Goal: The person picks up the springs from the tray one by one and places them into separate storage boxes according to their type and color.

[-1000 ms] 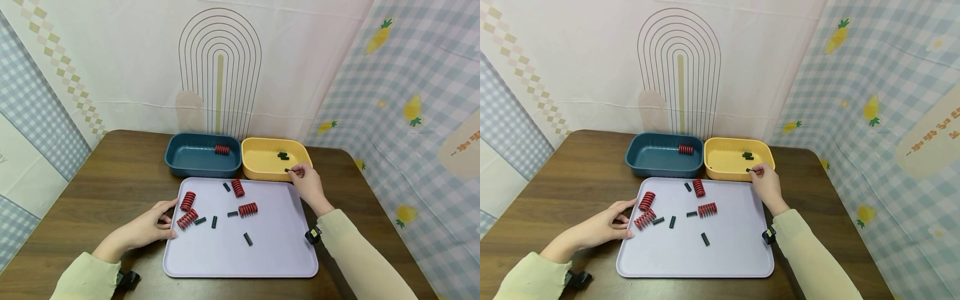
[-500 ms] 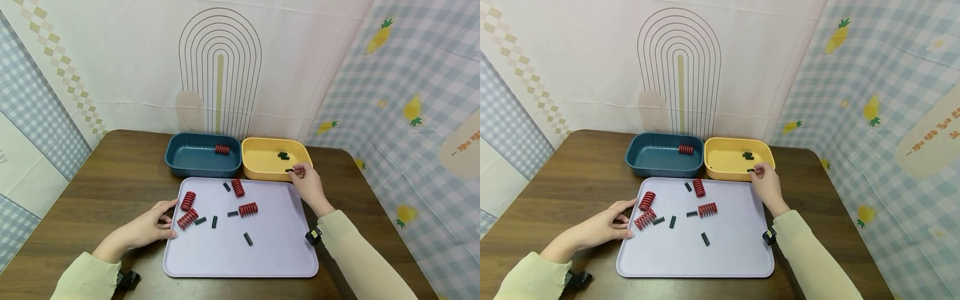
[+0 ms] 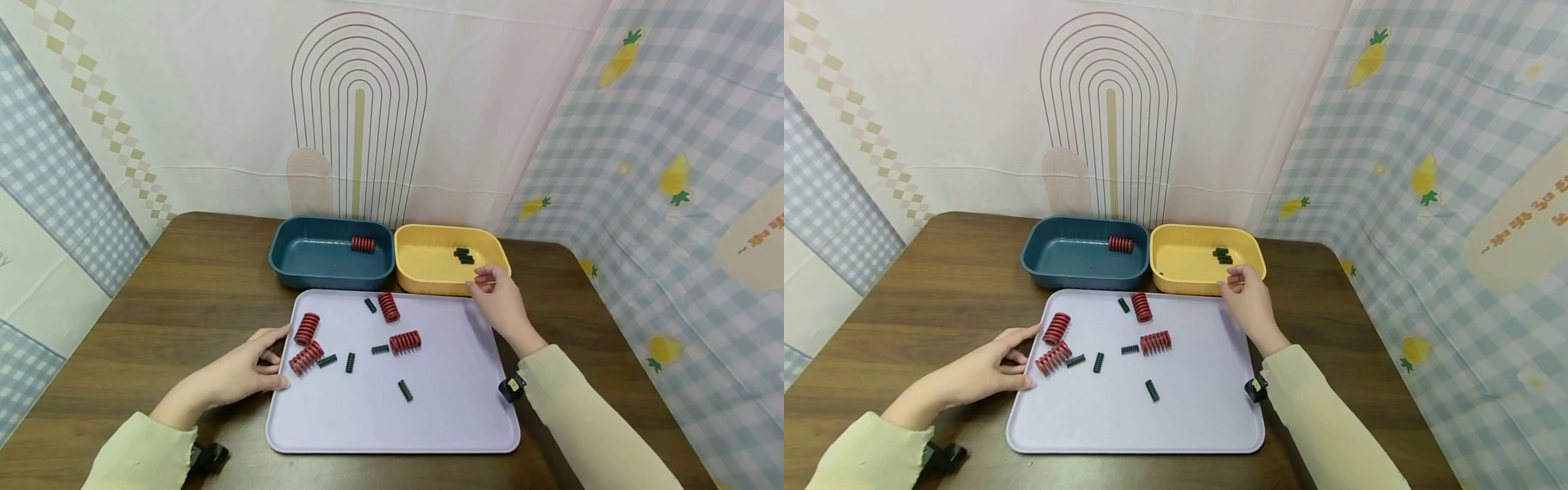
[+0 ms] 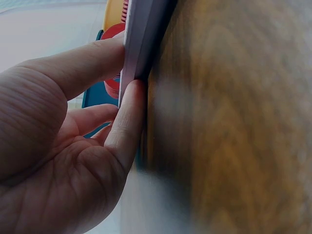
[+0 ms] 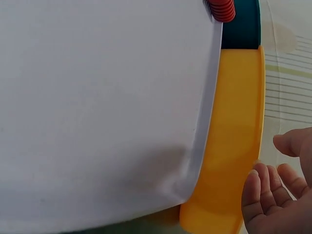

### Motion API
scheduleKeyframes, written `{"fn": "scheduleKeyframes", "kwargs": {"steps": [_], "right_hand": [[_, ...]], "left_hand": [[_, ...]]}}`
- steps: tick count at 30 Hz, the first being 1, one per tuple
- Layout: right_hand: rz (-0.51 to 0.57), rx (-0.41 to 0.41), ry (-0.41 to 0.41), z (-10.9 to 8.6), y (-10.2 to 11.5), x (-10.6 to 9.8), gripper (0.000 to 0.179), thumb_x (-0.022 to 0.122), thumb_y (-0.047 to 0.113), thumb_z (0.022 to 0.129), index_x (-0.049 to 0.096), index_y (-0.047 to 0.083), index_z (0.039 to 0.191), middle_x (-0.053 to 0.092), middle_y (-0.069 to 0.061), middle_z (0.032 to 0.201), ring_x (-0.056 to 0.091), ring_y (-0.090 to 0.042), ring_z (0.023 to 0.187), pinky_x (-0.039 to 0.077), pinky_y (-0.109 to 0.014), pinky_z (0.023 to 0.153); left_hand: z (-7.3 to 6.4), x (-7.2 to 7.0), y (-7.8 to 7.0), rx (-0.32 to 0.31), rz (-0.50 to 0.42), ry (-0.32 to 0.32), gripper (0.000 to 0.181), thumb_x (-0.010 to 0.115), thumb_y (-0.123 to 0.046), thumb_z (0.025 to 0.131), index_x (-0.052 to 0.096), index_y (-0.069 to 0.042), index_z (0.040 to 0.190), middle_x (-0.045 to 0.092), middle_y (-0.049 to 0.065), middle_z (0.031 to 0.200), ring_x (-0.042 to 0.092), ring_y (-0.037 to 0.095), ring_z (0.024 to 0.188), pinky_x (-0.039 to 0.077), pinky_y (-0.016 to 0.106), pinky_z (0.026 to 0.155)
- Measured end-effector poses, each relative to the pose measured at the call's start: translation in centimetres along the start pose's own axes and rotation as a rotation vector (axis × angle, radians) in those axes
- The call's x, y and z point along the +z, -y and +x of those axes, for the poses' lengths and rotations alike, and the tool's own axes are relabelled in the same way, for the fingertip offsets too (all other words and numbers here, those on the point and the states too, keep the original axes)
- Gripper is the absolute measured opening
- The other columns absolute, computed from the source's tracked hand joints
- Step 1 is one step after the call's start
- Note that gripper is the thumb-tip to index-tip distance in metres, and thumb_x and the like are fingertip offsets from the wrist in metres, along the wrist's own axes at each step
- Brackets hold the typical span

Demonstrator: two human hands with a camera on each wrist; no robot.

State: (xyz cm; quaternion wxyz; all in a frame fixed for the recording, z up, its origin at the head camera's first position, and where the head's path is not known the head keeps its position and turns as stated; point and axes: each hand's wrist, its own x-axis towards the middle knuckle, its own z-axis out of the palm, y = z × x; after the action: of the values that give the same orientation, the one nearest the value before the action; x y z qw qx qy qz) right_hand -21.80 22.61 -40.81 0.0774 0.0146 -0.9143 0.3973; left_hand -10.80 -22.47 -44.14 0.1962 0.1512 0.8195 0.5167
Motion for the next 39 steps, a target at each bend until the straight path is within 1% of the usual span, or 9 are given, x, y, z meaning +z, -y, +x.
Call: {"fn": "scheduleKeyframes", "kwargs": {"steps": [5,10,14,18,22,26,29,33,39], "right_hand": [[0.018,-0.041,0.035,-0.4,0.7,0.3,0.035,0.068,0.023,0.091,0.056,0.003,0.117,0.061,-0.011,0.105,0.059,-0.023,0.087,0.049,-0.035,0.073],[0.034,-0.083,0.105,-0.9,1.2,1.0,0.040,0.070,0.027,0.091,0.057,0.002,0.119,0.063,-0.008,0.103,0.059,-0.021,0.085,0.050,-0.034,0.071],[0.062,-0.127,0.201,-1.4,1.4,1.8,0.041,0.071,0.027,0.090,0.057,0.002,0.119,0.063,-0.008,0.105,0.059,-0.020,0.087,0.051,-0.036,0.074],[0.047,-0.165,0.319,-2.2,1.9,2.5,0.043,0.072,0.031,0.089,0.058,0.004,0.120,0.063,-0.006,0.108,0.059,-0.019,0.089,0.051,-0.037,0.077],[0.026,-0.180,0.431,-3.1,2.5,3.1,0.050,0.074,0.037,0.086,0.059,0.008,0.124,0.064,-0.005,0.110,0.059,-0.017,0.091,0.051,-0.035,0.076],[0.022,-0.190,0.516,-3.9,2.8,3.9,0.054,0.076,0.041,0.083,0.060,0.010,0.124,0.064,-0.004,0.111,0.059,-0.015,0.091,0.051,-0.033,0.075],[0.011,-0.197,0.570,-4.3,2.8,4.6,0.052,0.077,0.040,0.082,0.062,0.012,0.122,0.064,-0.001,0.107,0.059,-0.014,0.090,0.051,-0.032,0.074],[-0.025,-0.208,0.607,-4.7,2.5,5.4,0.039,0.078,0.032,0.082,0.064,0.015,0.114,0.062,0.003,0.095,0.057,-0.013,0.085,0.049,-0.030,0.073],[-0.061,-0.202,0.586,-5.0,2.6,5.8,0.030,0.079,0.020,0.082,0.065,0.017,0.109,0.060,0.003,0.089,0.055,-0.012,0.081,0.048,-0.030,0.071]], "left_hand": [[0.0,0.0,0.0,-0.003,0.003,0.002,0.093,0.079,-0.014,0.081,0.021,-0.002,0.152,0.028,0.020,0.142,0.053,0.028,0.108,0.052,0.027,0.085],[0.0,0.0,0.1,-0.006,0.000,0.001,0.093,0.079,-0.014,0.082,0.021,-0.002,0.152,0.028,0.020,0.142,0.053,0.028,0.108,0.052,0.027,0.085],[0.0,0.0,0.2,-0.005,-0.001,0.000,0.092,0.079,-0.014,0.082,0.021,-0.002,0.152,0.027,0.020,0.143,0.053,0.028,0.108,0.052,0.026,0.085],[0.0,0.0,0.1,-0.005,0.003,-0.001,0.092,0.079,-0.014,0.082,0.021,-0.002,0.152,0.027,0.020,0.143,0.053,0.028,0.108,0.052,0.026,0.085],[0.0,0.1,0.1,-0.007,0.008,0.001,0.093,0.079,-0.014,0.082,0.021,-0.001,0.152,0.028,0.021,0.143,0.053,0.028,0.108,0.052,0.026,0.085],[0.0,0.0,0.0,-0.013,0.012,0.000,0.093,0.079,-0.015,0.082,0.021,-0.002,0.152,0.028,0.020,0.142,0.054,0.027,0.108,0.052,0.026,0.085],[-0.1,0.0,-0.1,-0.012,0.008,-0.001,0.093,0.080,-0.015,0.081,0.021,-0.002,0.152,0.028,0.020,0.142,0.054,0.027,0.108,0.052,0.026,0.085],[0.0,0.0,0.0,-0.004,0.007,0.002,0.093,0.079,-0.015,0.082,0.021,-0.002,0.152,0.028,0.021,0.142,0.054,0.028,0.108,0.052,0.027,0.085],[0.0,0.0,0.2,-0.022,0.029,-0.003,0.093,0.080,-0.017,0.081,0.022,-0.004,0.153,0.029,0.019,0.142,0.055,0.027,0.108,0.051,0.025,0.085]]}}
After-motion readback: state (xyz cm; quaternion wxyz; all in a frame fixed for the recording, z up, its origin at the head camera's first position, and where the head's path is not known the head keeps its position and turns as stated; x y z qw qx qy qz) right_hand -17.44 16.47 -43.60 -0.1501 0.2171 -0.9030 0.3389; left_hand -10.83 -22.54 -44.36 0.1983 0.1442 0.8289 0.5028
